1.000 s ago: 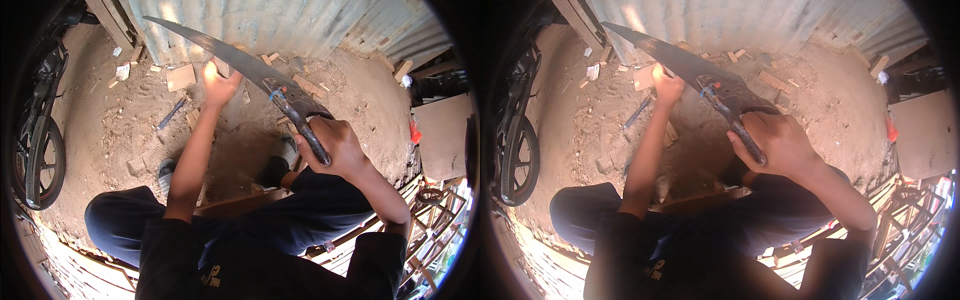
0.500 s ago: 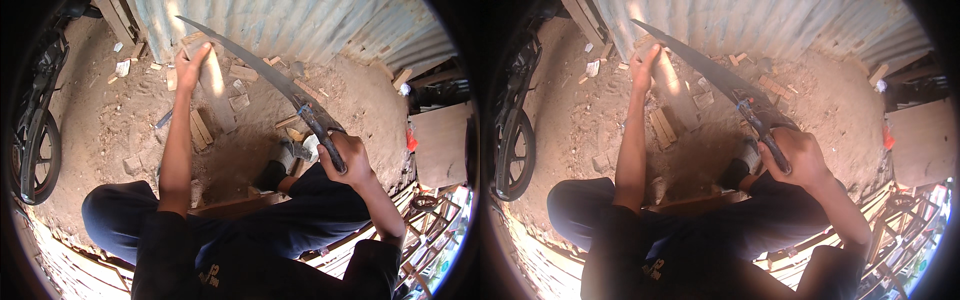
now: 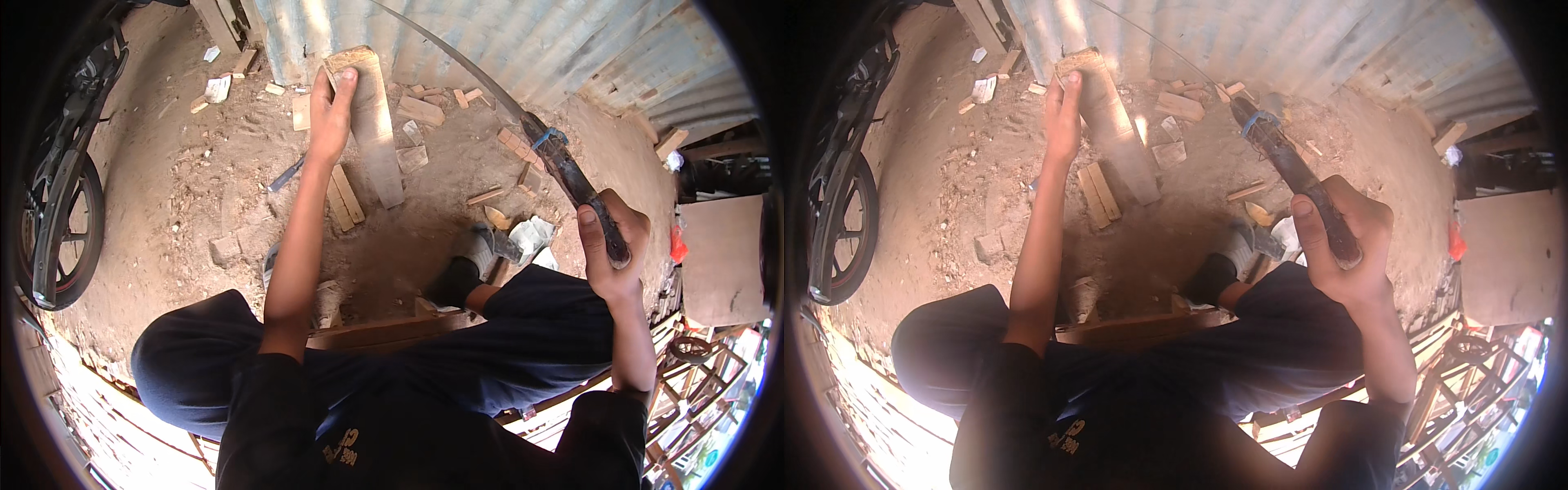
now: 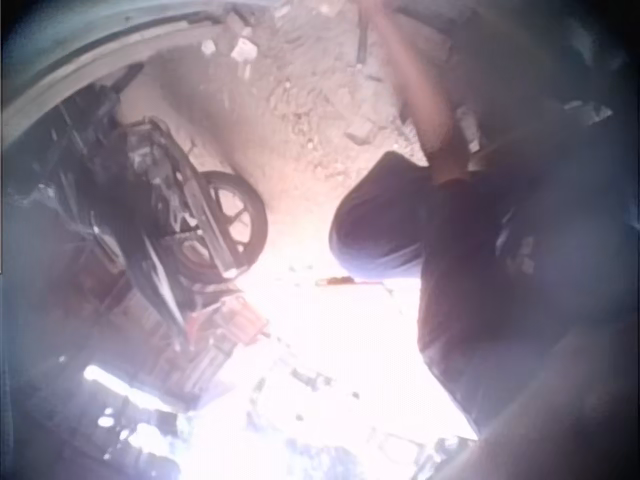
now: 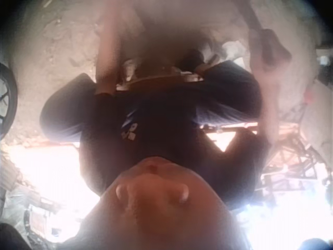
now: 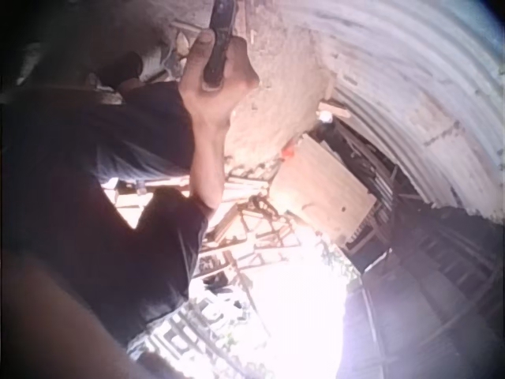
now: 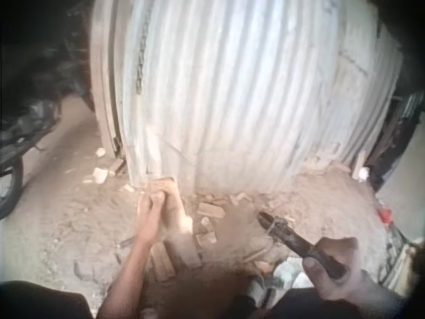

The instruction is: The person sits on the ground and uses a hammer and chisel to split a small wooden block, then uses a hand saw to cut it, and finally uses a chisel and mallet to carve a groove. The person handles the wood and tools directly.

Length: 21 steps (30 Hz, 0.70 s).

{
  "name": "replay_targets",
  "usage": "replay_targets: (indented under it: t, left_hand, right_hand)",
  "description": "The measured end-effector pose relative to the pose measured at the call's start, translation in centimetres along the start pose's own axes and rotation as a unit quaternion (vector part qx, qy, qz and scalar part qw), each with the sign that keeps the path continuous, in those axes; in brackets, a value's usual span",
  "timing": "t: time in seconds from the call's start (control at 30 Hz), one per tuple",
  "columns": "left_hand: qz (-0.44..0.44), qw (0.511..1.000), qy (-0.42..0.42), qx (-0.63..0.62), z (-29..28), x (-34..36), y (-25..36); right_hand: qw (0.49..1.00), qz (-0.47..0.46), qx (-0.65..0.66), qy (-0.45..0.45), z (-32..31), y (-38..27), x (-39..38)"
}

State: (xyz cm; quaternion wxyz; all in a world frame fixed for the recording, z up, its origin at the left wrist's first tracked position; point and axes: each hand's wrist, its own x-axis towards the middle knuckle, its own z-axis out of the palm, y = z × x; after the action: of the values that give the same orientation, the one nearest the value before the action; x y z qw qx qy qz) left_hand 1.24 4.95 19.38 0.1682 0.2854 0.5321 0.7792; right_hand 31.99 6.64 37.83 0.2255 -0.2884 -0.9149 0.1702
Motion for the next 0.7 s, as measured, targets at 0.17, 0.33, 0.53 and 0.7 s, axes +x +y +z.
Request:
replay_targets:
  t: [0.17, 0.33, 0.53, 0.7]
  left_hand:
    - [0.013, 1.000, 0.026, -0.005, -0.3, 0.3, -1.0]
    - [0.086, 0.996, 0.018, 0.027, 0.2, 0.0, -0.4]
    - [0.211, 0.973, 0.021, 0.085, 1.8, -0.7, -1.1]
    - [0.254, 0.962, 0.055, 0.080, 3.0, -1.5, -1.7]
  right_hand:
    - [1.000, 0.012, 0.027, 0.004, -0.3, 0.0, 0.7]
    - [0.999, 0.024, 0.043, -0.003, -0.1, -0.2, 0.8]
    - [0.997, 0.032, 0.065, -0.016, 0.2, -0.3, 0.6]
    - [0.996, 0.027, 0.070, -0.039, 0.3, -0.7, 0.6]
